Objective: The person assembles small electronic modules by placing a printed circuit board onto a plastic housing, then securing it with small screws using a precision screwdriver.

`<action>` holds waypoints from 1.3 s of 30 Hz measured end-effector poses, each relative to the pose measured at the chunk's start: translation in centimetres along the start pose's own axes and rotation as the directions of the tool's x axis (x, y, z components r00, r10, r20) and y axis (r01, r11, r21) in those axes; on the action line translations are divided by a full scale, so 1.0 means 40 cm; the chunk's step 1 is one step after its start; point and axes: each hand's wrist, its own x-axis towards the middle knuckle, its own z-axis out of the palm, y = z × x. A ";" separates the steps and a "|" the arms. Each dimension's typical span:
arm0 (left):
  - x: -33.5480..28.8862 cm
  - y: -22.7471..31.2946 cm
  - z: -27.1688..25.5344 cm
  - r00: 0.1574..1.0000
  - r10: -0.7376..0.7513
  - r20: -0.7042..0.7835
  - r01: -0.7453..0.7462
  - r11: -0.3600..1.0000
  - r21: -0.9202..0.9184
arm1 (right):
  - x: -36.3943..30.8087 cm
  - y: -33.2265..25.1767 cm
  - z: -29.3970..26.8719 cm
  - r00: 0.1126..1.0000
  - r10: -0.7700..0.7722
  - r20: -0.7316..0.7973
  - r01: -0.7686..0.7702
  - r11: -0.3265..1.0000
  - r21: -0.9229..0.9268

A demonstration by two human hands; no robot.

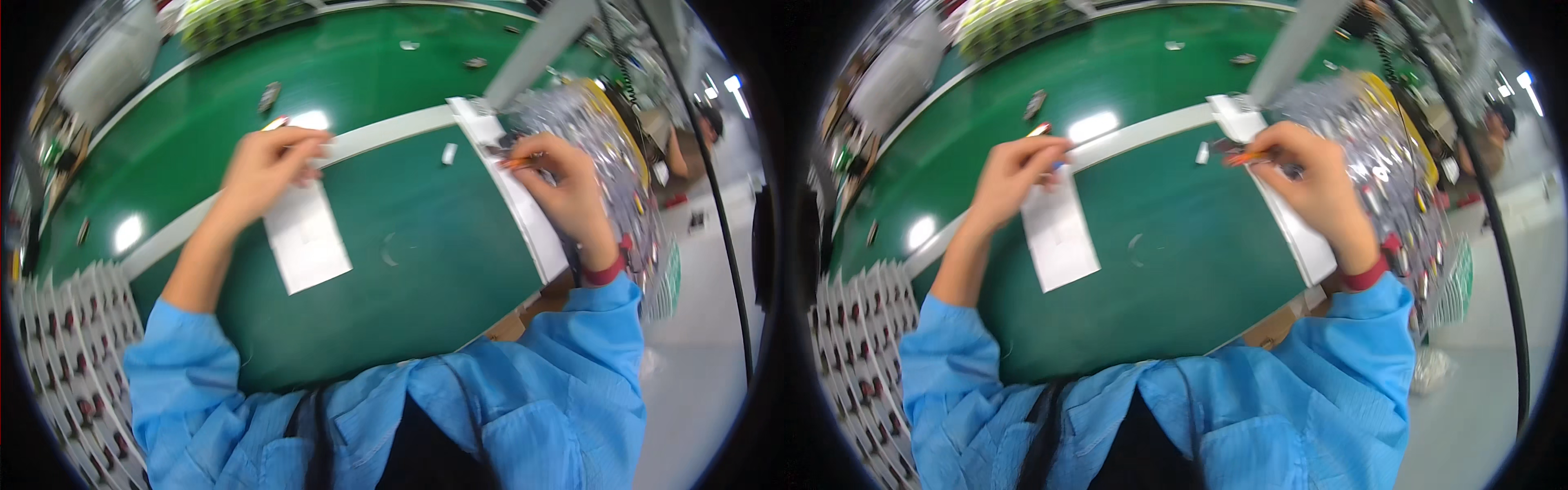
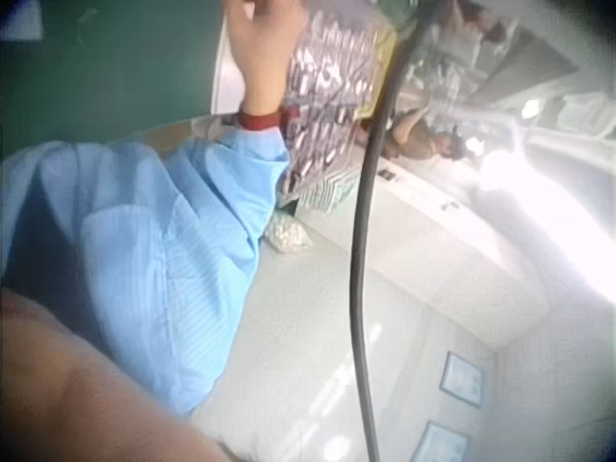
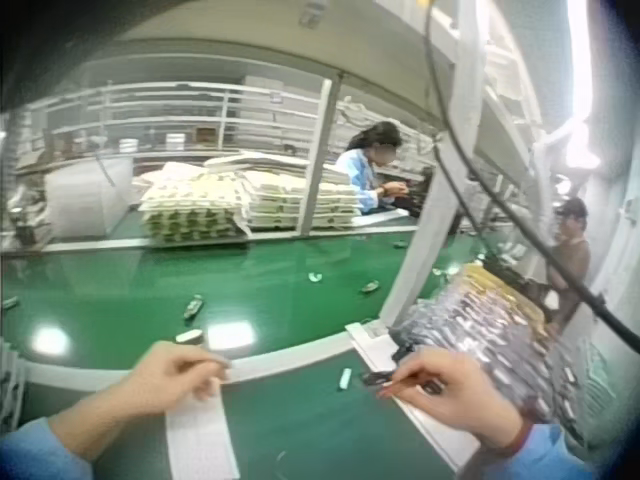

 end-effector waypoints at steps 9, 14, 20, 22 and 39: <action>-0.045 -0.078 -0.046 0.967 -0.186 0.175 0.255 0.762 -0.595 | 0.180 -0.103 0.430 0.774 -0.630 -0.064 0.623 0.776 -0.097; -0.055 -0.103 -0.053 0.958 -0.227 0.176 0.287 0.779 -0.557 | 0.176 -0.078 0.458 0.763 -0.641 -0.083 0.634 0.768 -0.096; -0.042 -0.109 -0.034 0.975 -0.214 0.060 0.219 0.882 -0.417 | 0.172 -0.062 0.446 0.779 -0.621 -0.086 0.620 0.783 -0.044; -0.047 -0.104 -0.028 0.980 -0.191 0.046 0.196 0.937 -0.289 | 0.173 -0.073 0.431 0.786 -0.612 0.086 0.606 0.790 0.093; -0.042 -0.090 -0.061 0.968 -0.215 0.132 0.252 0.850 -0.462 | 0.167 -0.071 0.477 0.752 -0.655 -0.065 0.645 0.753 -0.127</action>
